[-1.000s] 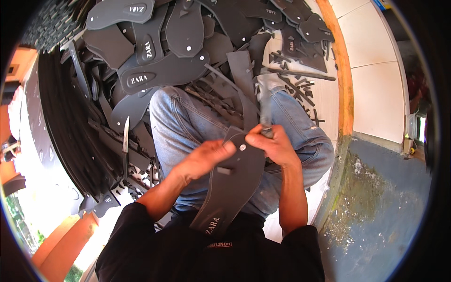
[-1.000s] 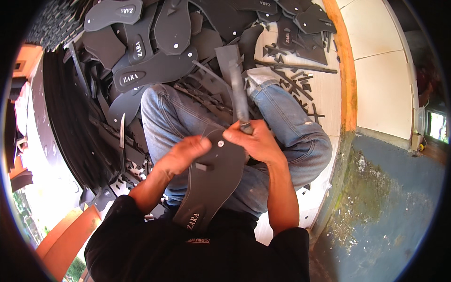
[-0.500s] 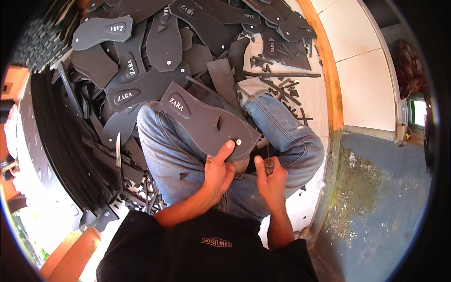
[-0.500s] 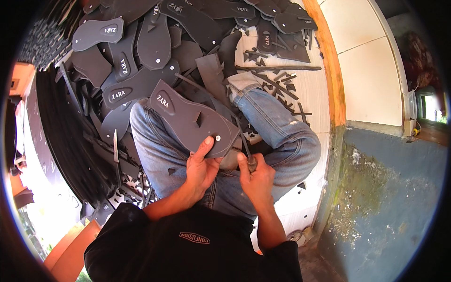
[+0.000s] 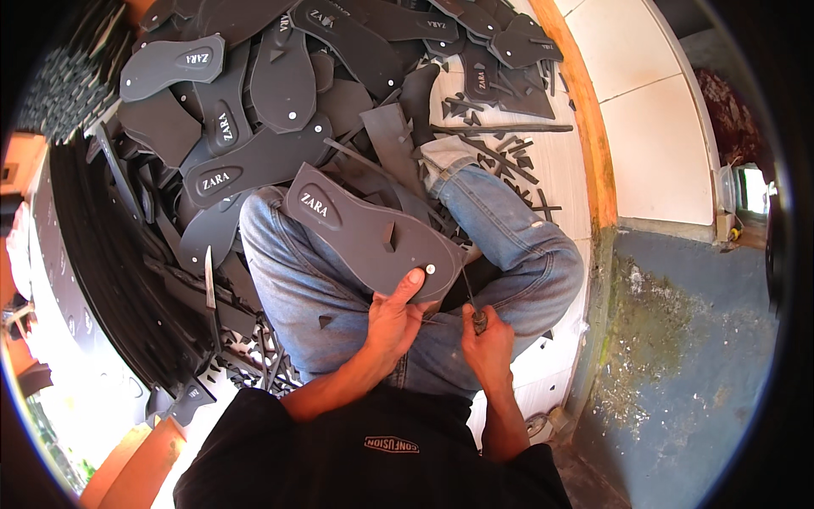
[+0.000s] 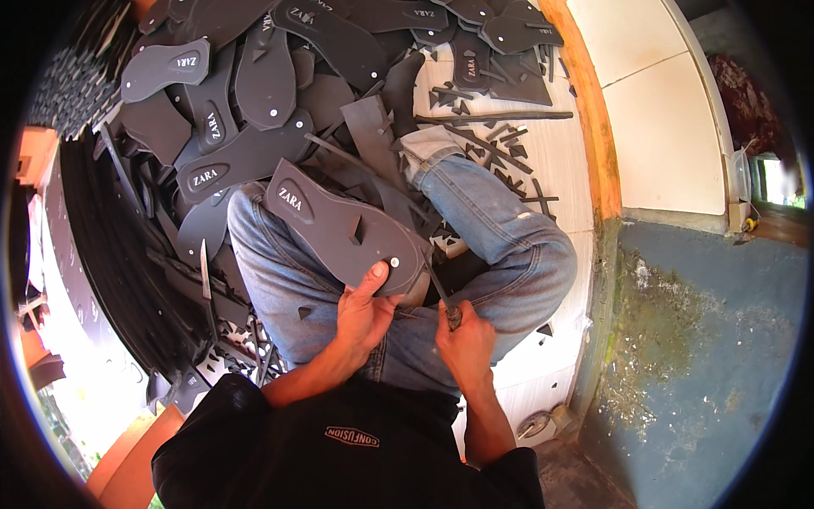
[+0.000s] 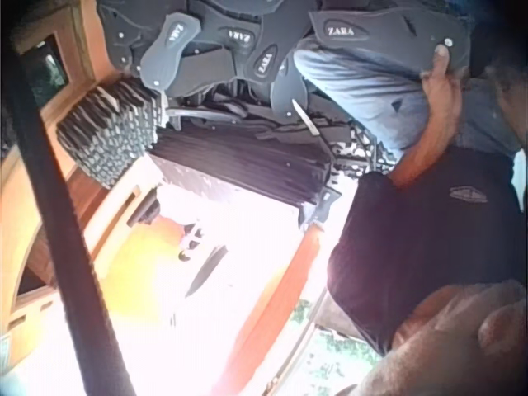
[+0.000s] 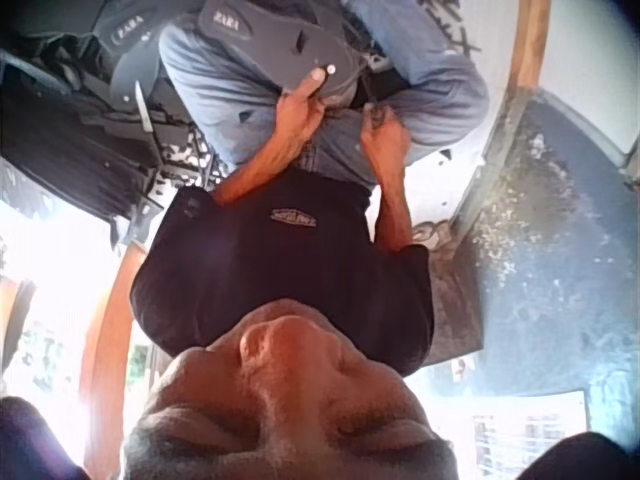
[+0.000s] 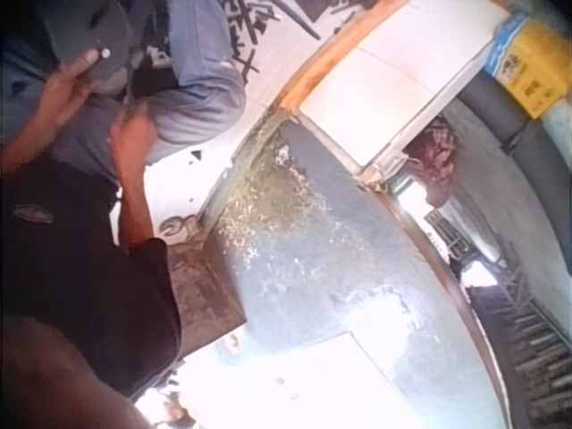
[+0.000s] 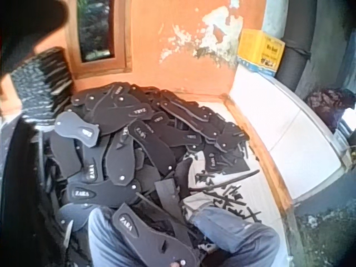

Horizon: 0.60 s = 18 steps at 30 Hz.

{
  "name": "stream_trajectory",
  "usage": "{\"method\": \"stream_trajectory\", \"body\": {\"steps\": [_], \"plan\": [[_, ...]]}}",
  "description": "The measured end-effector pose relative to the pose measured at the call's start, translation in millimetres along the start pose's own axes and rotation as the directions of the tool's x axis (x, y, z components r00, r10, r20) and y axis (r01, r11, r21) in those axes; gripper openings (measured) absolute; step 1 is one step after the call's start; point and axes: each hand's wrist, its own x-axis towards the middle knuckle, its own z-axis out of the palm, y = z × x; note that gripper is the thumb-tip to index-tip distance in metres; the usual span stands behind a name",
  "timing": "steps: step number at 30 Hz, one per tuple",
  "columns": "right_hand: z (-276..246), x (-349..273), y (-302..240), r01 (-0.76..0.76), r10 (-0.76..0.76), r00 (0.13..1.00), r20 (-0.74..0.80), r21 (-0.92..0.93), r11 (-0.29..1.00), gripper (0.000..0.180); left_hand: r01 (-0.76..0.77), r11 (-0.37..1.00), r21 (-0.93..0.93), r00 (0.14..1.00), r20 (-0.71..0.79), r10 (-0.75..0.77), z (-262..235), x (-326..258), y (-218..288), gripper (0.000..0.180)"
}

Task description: The person trims and cuts shoe insoles from large sheets using a knife.

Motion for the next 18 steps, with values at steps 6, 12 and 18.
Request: {"method": "stream_trajectory", "body": {"steps": [6,12,18], "plan": [[12,35,-23,0.18,-0.182,0.982,0.042,0.065,0.982,0.026,-0.009,0.995,0.097,0.997,-0.074,0.016,-21,-17,-3,0.034],[3,62,-39,-0.227,-0.068,0.924,0.377,0.682,0.695,0.025,0.034,0.985,0.167,0.998,-0.063,-0.024,-31,-17,8,0.034],[6,21,-32,-0.207,-0.241,0.81,0.535,0.645,0.735,0.021,-0.108,0.977,0.186,0.968,-0.203,0.146,-29,0,78,0.026]]}}
